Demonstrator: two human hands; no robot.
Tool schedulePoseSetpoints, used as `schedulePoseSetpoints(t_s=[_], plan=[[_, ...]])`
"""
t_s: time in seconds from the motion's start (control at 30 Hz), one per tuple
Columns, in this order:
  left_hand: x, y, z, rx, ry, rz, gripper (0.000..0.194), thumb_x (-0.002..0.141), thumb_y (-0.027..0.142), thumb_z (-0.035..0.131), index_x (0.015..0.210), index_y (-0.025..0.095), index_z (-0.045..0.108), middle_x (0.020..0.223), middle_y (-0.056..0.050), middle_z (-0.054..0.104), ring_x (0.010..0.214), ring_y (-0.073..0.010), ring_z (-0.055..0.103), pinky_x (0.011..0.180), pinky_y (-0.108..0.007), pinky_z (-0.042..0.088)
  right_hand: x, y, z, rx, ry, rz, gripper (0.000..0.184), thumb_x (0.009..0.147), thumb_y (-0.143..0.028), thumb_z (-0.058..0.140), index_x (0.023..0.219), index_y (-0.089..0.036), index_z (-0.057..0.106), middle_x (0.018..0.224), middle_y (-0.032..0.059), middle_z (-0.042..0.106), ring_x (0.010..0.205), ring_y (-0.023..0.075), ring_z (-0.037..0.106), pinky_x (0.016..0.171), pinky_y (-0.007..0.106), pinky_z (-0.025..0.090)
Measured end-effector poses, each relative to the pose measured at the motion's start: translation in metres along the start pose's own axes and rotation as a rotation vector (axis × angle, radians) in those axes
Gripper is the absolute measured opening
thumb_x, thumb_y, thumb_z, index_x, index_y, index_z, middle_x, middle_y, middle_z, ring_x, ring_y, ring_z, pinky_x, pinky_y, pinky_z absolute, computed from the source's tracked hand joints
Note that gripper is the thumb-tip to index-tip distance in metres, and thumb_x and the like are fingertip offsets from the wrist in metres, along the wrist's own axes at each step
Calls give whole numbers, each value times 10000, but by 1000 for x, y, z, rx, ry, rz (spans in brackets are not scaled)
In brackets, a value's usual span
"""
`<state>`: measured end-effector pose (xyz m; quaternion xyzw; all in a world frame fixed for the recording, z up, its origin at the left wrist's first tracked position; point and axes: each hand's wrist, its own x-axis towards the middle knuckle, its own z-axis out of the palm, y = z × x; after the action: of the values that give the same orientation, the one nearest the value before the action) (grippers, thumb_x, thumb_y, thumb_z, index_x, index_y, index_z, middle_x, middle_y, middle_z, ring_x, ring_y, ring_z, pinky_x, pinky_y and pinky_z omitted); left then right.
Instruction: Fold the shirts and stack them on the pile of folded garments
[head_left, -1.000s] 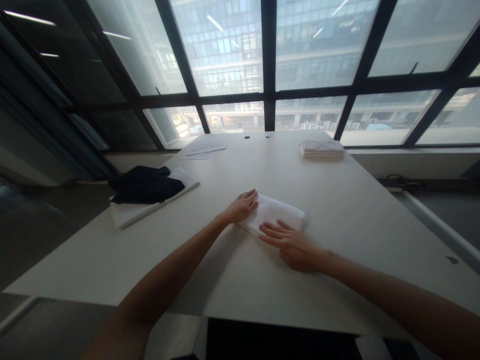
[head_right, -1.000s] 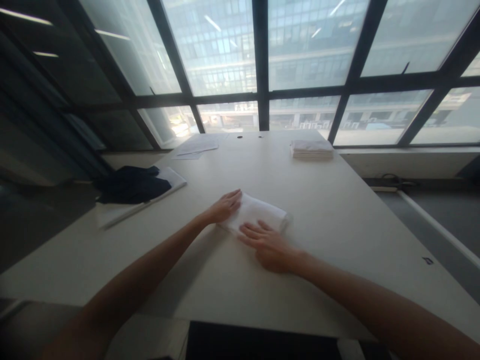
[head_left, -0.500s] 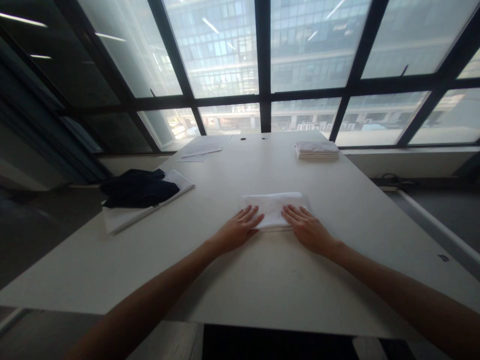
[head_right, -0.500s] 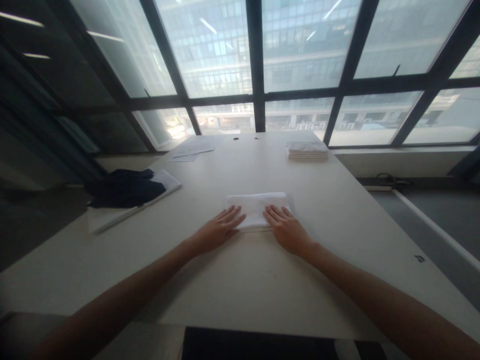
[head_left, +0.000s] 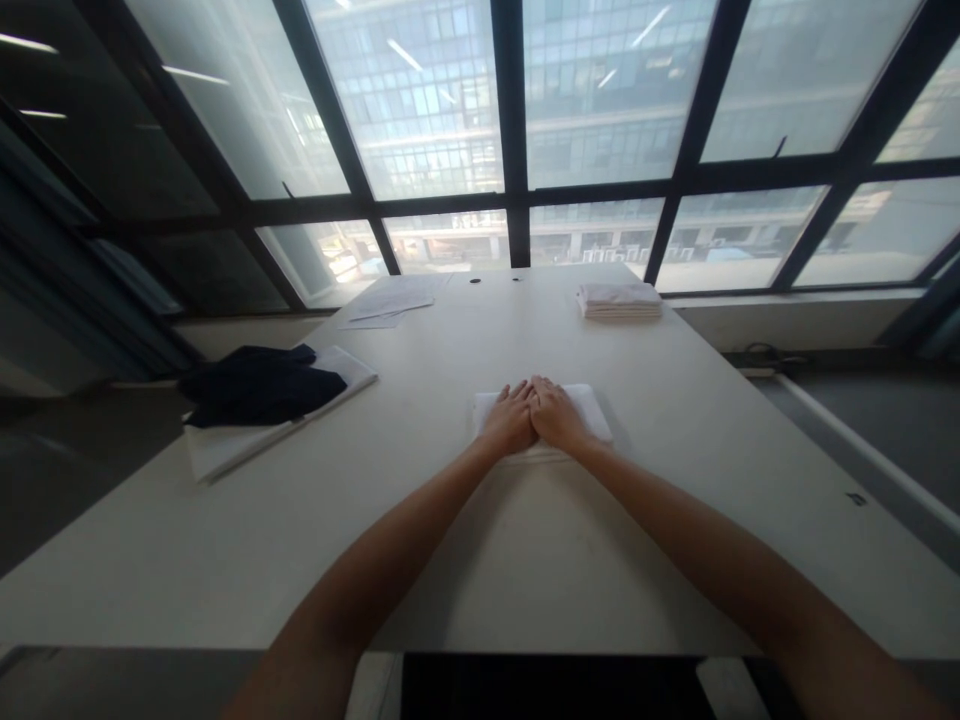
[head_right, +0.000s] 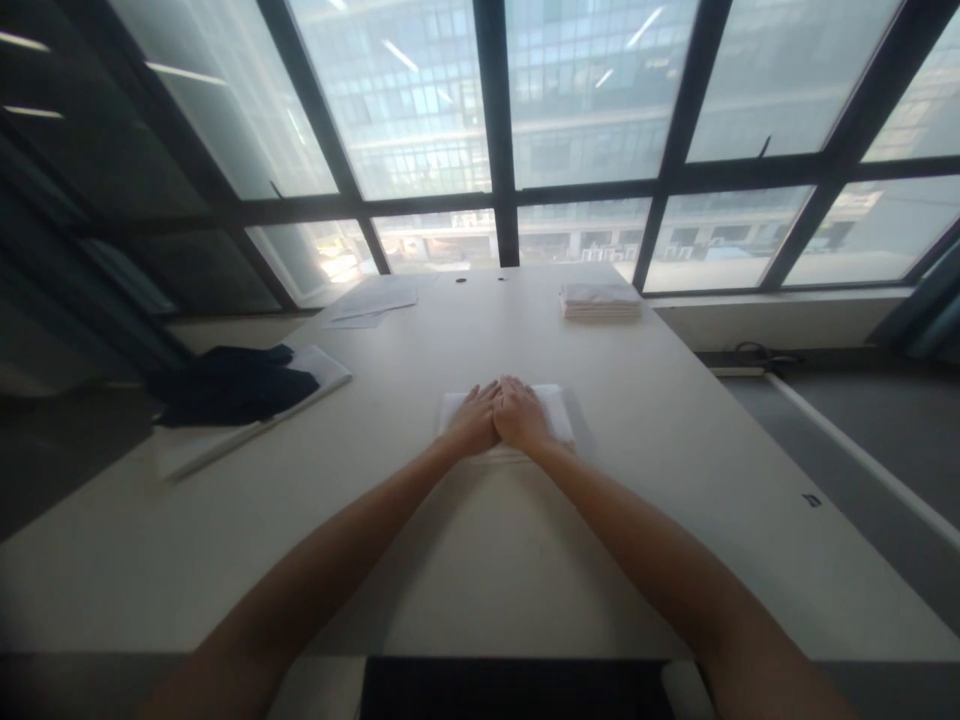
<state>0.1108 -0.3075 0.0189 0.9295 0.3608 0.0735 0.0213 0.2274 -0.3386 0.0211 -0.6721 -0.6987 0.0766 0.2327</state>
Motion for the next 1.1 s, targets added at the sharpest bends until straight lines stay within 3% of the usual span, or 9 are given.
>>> schedulePoseSetpoints(t_s=[0.13, 0.27, 0.47, 0.67, 0.8, 0.93, 1.1], plan=[[-11, 1, 1, 35, -4, -19, 670, 991, 278, 485, 1622, 123, 323, 1680, -170, 306, 1566, -340, 234, 1264, -567, 158, -12, 14, 4, -81, -35, -64, 573, 1076, -260, 213, 1575, -35, 386, 1647, 176, 380, 1533, 242, 321, 1253, 401, 198], [-15, -2, -2, 56, -22, -89, 595, 1048, 302, 337, 1611, 108, 340, 1666, -166, 338, 1564, -300, 260, 1265, -515, 193, -19, 18, -2, -194, -74, -114, 560, 1093, -318, 231, 1539, -63, 454, 1612, 198, 432, 1523, 278, 335, 1249, 465, 177], [-23, -20, 3, 67, -15, -219, 688, 1089, 476, 172, 1579, 29, 356, 1644, -198, 368, 1546, -286, 306, 1274, -451, 194, -16, 28, -4, -181, -74, 79, 691, 1092, -482, 234, 1545, 5, 421, 1621, 233, 398, 1543, 305, 285, 1261, 485, 120], [-36, -45, 1, -5, -46, -399, 663, 1087, 471, 186, 1597, 68, 317, 1665, -200, 322, 1558, -305, 276, 1257, -525, 216, -12, 57, -8, -131, -119, 226, 720, 1071, -497, 254, 1606, -19, 308, 1687, 215, 259, 1586, 294, 139, 1261, 545, 75], [-44, -53, 1, -34, -47, -417, 644, 1089, 422, 184, 1600, 44, 290, 1671, -222, 288, 1571, -306, 240, 1256, -568, 189, -13, 83, -11, -121, -100, 374, 765, 1058, -507, 256, 1608, 23, 264, 1689, 255, 218, 1580, 322, 153, 1261, 533, 100], [-47, -55, 4, -43, -7, -416, 619, 1091, 390, 207, 1590, 41, 318, 1668, -225, 292, 1571, -308, 240, 1257, -579, 180, -20, 99, -12, -101, -70, 379, 713, 1066, -478, 228, 1598, -12, 323, 1693, 227, 233, 1585, 302, 149, 1264, 540, 80], [-48, -65, 3, -179, 136, -441, 552, 1073, 339, 301, 1543, 75, 420, 1603, -212, 428, 1516, -287, 378, 1240, -539, 278, -22, 107, -12, 92, 108, 340, 608, 1053, -397, 256, 1486, -60, 519, 1596, 219, 446, 1513, 295, 357, 1250, 544, 180]])
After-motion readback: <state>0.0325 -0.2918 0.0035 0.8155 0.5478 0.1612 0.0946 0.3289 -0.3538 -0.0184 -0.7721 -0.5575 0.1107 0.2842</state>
